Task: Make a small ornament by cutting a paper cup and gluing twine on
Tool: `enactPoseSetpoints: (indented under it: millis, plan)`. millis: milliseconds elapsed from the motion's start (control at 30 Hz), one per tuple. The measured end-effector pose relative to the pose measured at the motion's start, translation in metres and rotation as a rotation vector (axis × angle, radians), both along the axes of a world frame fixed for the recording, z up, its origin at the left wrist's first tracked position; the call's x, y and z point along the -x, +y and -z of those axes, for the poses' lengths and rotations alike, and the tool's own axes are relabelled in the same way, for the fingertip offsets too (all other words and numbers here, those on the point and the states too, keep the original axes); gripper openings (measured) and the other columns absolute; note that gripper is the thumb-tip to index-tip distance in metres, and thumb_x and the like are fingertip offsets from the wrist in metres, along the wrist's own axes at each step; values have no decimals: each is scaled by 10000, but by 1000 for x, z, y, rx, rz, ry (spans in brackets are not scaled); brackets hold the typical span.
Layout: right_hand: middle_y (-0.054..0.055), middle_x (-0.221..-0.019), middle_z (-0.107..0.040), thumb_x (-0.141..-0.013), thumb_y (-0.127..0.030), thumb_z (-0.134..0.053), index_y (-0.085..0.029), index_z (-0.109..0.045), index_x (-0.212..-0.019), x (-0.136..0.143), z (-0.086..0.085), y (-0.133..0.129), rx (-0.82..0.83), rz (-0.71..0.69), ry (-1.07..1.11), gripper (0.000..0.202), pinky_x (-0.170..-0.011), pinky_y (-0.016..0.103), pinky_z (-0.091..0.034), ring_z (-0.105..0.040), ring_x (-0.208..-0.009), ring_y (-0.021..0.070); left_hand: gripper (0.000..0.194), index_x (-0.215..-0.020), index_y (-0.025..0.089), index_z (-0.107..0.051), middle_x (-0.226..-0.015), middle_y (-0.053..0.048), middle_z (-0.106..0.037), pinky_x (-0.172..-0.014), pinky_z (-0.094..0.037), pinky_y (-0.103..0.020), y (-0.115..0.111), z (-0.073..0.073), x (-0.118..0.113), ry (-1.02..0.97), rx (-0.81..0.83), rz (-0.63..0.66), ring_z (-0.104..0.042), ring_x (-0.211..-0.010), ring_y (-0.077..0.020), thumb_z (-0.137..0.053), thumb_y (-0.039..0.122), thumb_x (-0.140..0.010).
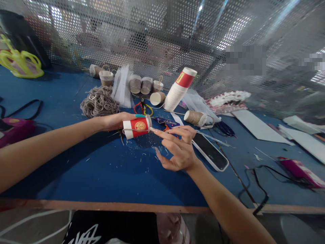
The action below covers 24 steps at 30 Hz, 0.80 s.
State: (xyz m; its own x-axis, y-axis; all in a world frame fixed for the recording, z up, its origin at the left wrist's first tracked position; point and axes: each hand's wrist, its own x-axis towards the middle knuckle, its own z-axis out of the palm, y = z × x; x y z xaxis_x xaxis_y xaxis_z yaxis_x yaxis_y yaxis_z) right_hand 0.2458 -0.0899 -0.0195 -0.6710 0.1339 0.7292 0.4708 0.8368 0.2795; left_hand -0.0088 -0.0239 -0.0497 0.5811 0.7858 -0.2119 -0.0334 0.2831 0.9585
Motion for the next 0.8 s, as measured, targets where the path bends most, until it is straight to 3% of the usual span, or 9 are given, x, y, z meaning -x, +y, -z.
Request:
enactPoseSetpoints:
  millis: [267, 467, 567, 667, 800]
  plan:
    - [-34, -986, -767, -800, -268, -538, -259, -509, -794, 1, -3, -2, -3, -8, -14, 31, -816, 420, -376, -539, -854, 208, 546, -1116, 151, -704, -1010, -126, -766, -831, -552, -341, 2, 3, 0, -11, 16, -23, -708, -946, -281, -680, 546, -740]
    - [-12, -659, -644, -806, -240, -521, -246, -468, -785, 0, 0, 4, 90, -136, 32, 57, -681, 383, -420, -512, -662, 179, 574, -1206, 167, -664, -1058, -107, -766, -843, -560, -334, 3, 3, 1, -27, 86, -113, -703, -1007, -277, -655, 537, -766]
    - [75, -900, -696, -818, -273, -516, -214, -502, -943, 1, 1, 6, 91, -121, 115, 138, -718, 388, -473, -589, -799, 202, 558, -1167, 157, -685, -1095, -109, -761, -862, -559, -328, 0, 0, -1, -29, 80, -107, -698, -1032, -281, -660, 538, -759]
    - [106, -1173, -690, -836, -312, -519, -225, -488, -1032, 4, 0, 5, 81, -52, 39, 217, -892, 425, -479, -583, -1079, 239, 512, -1141, 161, -694, -1155, -105, -745, -921, -544, -344, -3, -3, -4, -39, 49, -84, -682, -1085, -289, -631, 527, -788]
    - [69, -1142, -726, -841, -294, -525, -242, -493, -945, 4, 0, 3, 86, -25, -38, 121, -937, 420, -448, -572, -1080, 230, 490, -1141, 169, -680, -1190, -104, -729, -983, -517, -365, -4, -3, -3, -48, 47, -107, -647, -1165, -298, -578, 534, -830]
